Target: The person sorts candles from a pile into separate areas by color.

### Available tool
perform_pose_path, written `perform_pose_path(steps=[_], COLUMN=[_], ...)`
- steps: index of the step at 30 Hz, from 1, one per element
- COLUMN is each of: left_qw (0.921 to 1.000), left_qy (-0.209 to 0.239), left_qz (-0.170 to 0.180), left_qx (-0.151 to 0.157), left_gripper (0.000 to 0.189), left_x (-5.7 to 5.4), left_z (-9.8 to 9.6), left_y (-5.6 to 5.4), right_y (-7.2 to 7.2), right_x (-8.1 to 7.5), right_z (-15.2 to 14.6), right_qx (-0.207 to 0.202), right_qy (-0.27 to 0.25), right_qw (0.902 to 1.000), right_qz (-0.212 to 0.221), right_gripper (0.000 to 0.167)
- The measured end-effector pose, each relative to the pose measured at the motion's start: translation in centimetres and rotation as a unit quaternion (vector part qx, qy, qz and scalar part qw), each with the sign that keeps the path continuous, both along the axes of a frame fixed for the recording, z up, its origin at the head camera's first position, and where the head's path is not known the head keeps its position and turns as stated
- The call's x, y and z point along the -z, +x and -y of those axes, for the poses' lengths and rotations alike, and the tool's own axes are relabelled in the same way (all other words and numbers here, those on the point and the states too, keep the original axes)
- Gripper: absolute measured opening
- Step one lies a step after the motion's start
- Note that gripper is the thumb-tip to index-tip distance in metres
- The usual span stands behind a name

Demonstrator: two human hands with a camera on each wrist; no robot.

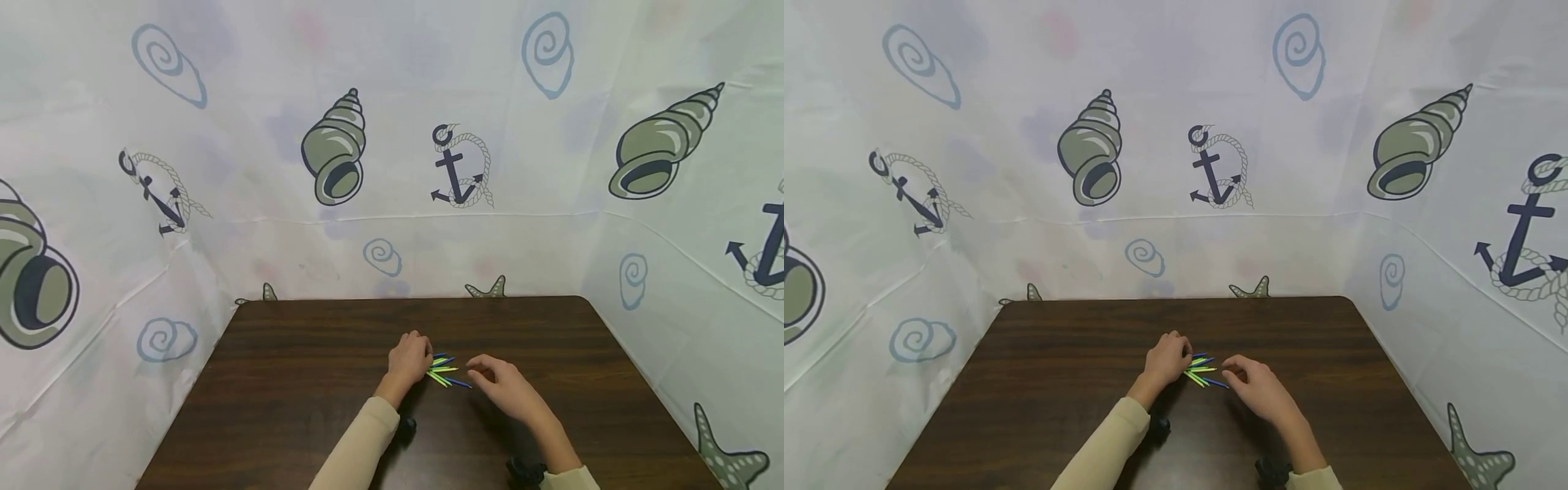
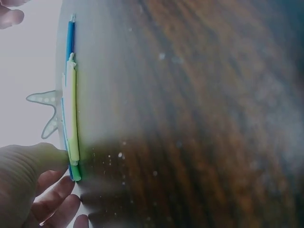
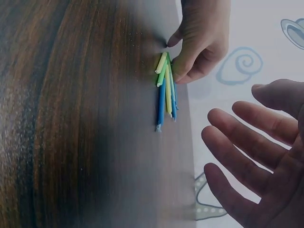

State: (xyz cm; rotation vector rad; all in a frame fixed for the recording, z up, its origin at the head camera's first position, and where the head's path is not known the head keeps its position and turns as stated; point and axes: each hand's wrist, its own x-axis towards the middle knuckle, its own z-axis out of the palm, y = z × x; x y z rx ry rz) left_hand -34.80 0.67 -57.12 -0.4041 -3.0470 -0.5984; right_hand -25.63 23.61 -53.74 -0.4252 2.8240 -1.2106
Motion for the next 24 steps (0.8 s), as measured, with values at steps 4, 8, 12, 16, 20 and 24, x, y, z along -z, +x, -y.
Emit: perform_pose_path(steps=[4,8,12,16,20,24], left_qw=[1.0,1.0,0.9999,0.9997,0.9996,0.9994], left_qy=[0.0,0.006,0.012,0.018,0.015,0.018], left_qz=[-0.002,-0.006,-0.01,-0.015,-0.017,-0.011], left_qx=[-0.001,0.0,-0.002,-0.007,-0.017,-0.026], left_gripper=[0.01,0.008,0.006,0.003,0.005,0.004], left_x=[0.0,-0.1,-0.1,-0.1,0.1,0.0], left_z=[0.2,0.5,0.9,1.4,1.8,2.2], left_y=[0.0,0.1,0.1,0.1,0.0,-0.1], right_y=[-0.1,-0.4,-0.6,-0.8,-1.0,-1.0], right_x=[-0.1,-0.1,0.0,0.2,0.3,0.3], right_z=[0.3,0.5,0.7,1.0,1.1,1.2], right_qx=[-0.001,-0.004,-0.008,-0.011,-0.008,-0.012], right_qy=[-0.002,-0.007,-0.017,-0.02,-0.014,-0.009], right_qw=[1.0,0.9999,0.9996,0.9995,0.9997,0.9998], right_qz=[0.005,0.01,0.02,0.023,0.021,0.012], right_gripper=[0.027,0.027,0.028,0.026,0.024,0.022])
